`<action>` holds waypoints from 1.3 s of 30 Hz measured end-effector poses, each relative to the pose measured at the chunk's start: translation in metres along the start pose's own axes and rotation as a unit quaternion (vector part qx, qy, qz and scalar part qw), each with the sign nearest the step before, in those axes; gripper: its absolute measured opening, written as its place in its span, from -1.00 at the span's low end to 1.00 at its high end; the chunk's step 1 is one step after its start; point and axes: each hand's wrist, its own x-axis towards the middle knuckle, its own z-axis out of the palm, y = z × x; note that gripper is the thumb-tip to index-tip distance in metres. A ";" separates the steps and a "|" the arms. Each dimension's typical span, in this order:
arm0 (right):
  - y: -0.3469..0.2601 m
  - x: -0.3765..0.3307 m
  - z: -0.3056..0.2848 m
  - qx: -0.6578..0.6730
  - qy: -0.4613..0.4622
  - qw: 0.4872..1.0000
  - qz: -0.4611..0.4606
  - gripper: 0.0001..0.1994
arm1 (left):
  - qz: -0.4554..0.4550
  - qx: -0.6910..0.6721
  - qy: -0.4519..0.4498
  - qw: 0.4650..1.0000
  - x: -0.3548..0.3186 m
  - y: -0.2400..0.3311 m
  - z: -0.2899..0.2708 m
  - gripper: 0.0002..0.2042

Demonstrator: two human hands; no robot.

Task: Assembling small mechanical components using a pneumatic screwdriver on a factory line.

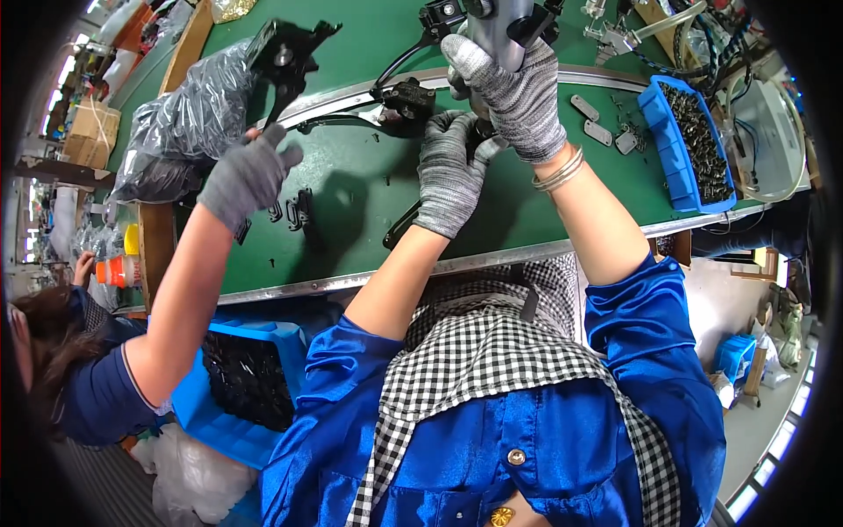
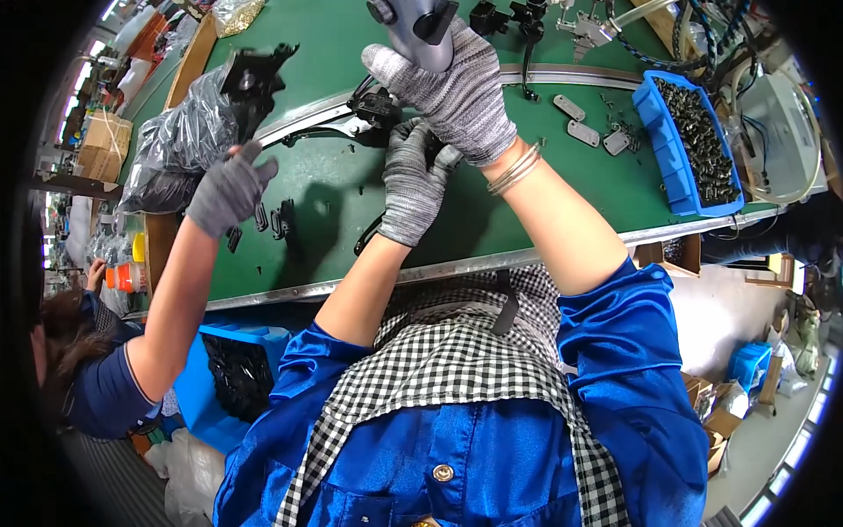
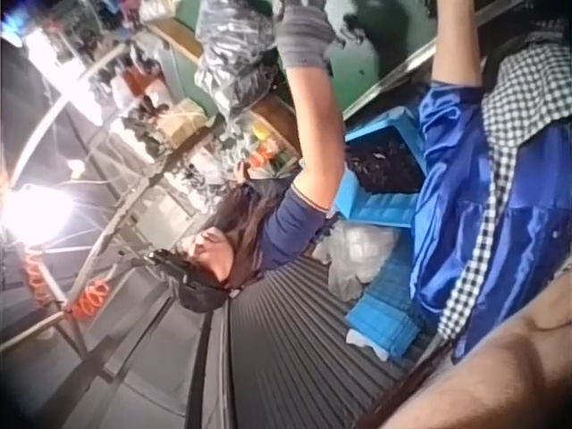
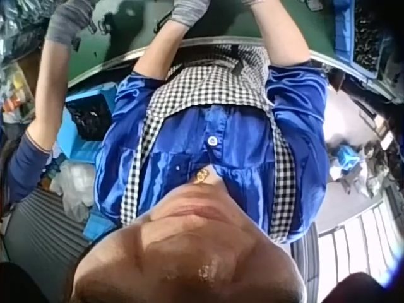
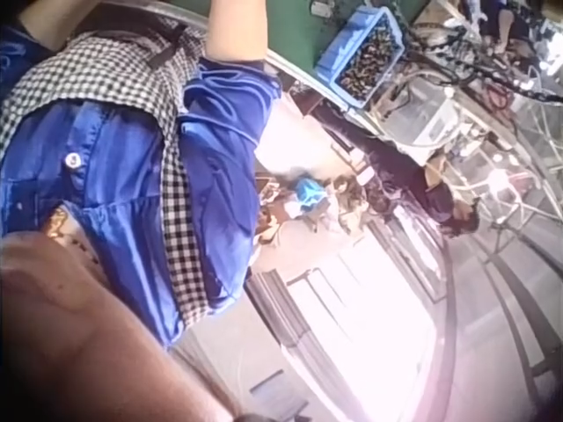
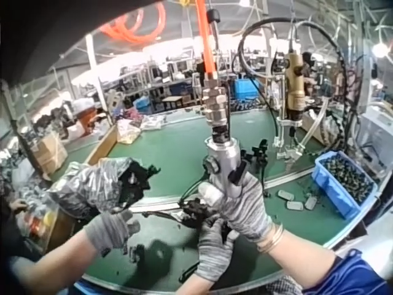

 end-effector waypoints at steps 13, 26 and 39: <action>0.011 0.060 -0.020 -0.017 -0.004 0.991 -0.130 -0.58 | 0.037 0.061 0.016 0.997 -0.011 0.017 -0.029 -0.48; 0.058 -0.052 -0.092 -0.295 -0.032 0.955 -0.029 -0.29 | 0.093 0.343 -0.125 0.926 0.003 -0.012 -0.163 -0.74; 0.022 -0.156 -0.079 -0.389 -0.075 0.918 -0.020 -0.72 | -0.163 0.181 0.255 0.936 0.007 -0.088 -0.390 -0.78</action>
